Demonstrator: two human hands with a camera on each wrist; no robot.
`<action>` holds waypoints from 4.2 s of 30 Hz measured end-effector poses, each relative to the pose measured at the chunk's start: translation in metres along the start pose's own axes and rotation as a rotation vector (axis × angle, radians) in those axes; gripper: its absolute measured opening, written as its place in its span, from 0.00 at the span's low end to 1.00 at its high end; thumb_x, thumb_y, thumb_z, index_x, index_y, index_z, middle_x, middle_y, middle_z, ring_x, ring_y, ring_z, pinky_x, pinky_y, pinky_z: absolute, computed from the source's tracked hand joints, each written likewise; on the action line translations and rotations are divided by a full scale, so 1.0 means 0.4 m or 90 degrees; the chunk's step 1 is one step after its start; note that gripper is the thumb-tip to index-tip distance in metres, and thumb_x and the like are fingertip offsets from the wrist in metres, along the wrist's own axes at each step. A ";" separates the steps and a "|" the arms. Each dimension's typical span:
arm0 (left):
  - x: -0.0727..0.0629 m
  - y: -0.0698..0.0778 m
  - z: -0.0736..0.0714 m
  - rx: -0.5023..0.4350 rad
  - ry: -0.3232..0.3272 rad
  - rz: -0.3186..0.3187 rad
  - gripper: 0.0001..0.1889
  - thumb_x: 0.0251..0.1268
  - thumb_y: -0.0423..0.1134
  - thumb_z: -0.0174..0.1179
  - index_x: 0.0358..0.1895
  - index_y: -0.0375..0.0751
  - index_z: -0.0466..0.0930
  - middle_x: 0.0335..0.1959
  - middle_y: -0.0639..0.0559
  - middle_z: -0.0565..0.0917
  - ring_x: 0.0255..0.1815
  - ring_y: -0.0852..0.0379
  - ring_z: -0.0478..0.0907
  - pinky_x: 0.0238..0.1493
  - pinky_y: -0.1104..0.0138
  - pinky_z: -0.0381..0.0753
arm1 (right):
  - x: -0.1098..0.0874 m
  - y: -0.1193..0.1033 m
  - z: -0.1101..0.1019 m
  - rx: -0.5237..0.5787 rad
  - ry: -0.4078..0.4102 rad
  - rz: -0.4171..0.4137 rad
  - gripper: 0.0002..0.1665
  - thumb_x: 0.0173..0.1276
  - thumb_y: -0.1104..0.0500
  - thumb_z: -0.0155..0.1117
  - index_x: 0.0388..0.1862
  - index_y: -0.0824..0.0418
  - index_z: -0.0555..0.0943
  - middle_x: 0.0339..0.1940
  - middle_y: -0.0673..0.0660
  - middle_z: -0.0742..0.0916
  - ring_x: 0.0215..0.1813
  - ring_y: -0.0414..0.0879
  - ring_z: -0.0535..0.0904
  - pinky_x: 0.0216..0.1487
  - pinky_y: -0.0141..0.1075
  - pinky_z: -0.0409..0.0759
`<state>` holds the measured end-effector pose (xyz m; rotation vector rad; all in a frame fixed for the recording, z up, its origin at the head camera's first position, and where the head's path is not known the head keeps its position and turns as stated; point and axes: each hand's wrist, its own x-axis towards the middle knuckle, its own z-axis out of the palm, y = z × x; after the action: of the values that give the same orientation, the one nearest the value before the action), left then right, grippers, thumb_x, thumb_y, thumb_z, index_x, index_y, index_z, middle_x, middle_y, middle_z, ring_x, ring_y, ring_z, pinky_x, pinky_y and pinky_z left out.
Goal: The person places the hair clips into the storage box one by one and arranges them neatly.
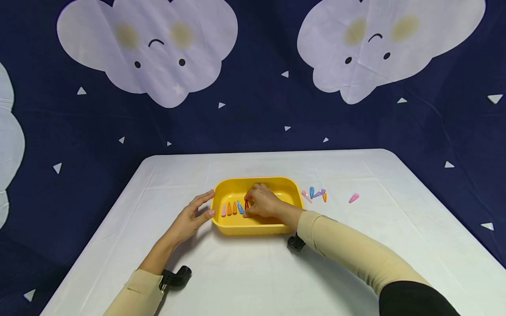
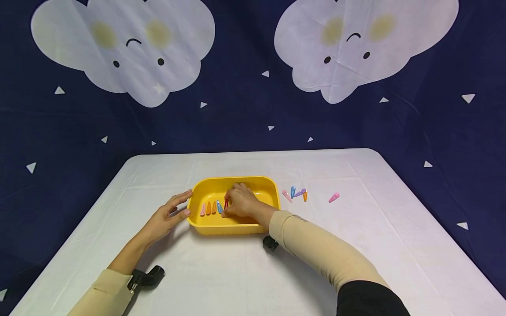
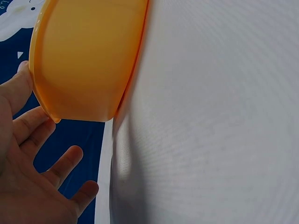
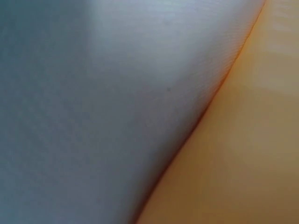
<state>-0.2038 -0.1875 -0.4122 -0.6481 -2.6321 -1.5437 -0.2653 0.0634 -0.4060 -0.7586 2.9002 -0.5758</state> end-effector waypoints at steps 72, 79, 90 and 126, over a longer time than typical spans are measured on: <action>-0.003 0.007 -0.005 0.008 -0.004 -0.009 0.28 0.67 0.41 0.57 0.69 0.42 0.63 0.73 0.44 0.61 0.75 0.40 0.52 0.71 0.38 0.51 | -0.189 0.148 -0.278 0.159 0.209 0.053 0.35 0.55 0.39 0.69 0.59 0.53 0.77 0.55 0.55 0.80 0.59 0.57 0.73 0.60 0.52 0.73; -0.003 0.007 -0.005 0.004 -0.005 -0.007 0.28 0.67 0.41 0.57 0.69 0.42 0.64 0.73 0.44 0.61 0.76 0.41 0.52 0.71 0.39 0.51 | -0.219 0.199 -0.276 0.174 0.223 0.076 0.34 0.56 0.39 0.68 0.58 0.54 0.77 0.54 0.55 0.79 0.60 0.58 0.73 0.61 0.52 0.72; -0.006 0.006 -0.003 0.008 -0.007 -0.003 0.28 0.67 0.41 0.56 0.69 0.42 0.63 0.73 0.43 0.61 0.75 0.40 0.52 0.70 0.38 0.51 | -0.267 0.271 -0.267 0.175 0.229 0.111 0.38 0.58 0.36 0.65 0.60 0.57 0.74 0.55 0.58 0.79 0.61 0.58 0.72 0.65 0.53 0.69; -0.003 0.001 -0.003 -0.001 -0.004 -0.003 0.28 0.67 0.40 0.56 0.69 0.41 0.63 0.73 0.43 0.61 0.76 0.41 0.51 0.71 0.39 0.50 | -0.361 0.512 -0.236 0.172 0.178 0.174 0.37 0.65 0.44 0.62 0.62 0.70 0.69 0.60 0.72 0.77 0.60 0.66 0.71 0.61 0.57 0.67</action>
<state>-0.2029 -0.1886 -0.4116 -0.6493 -2.6388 -1.5483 -0.2491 0.3305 -0.3978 -0.2577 2.9997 -1.0848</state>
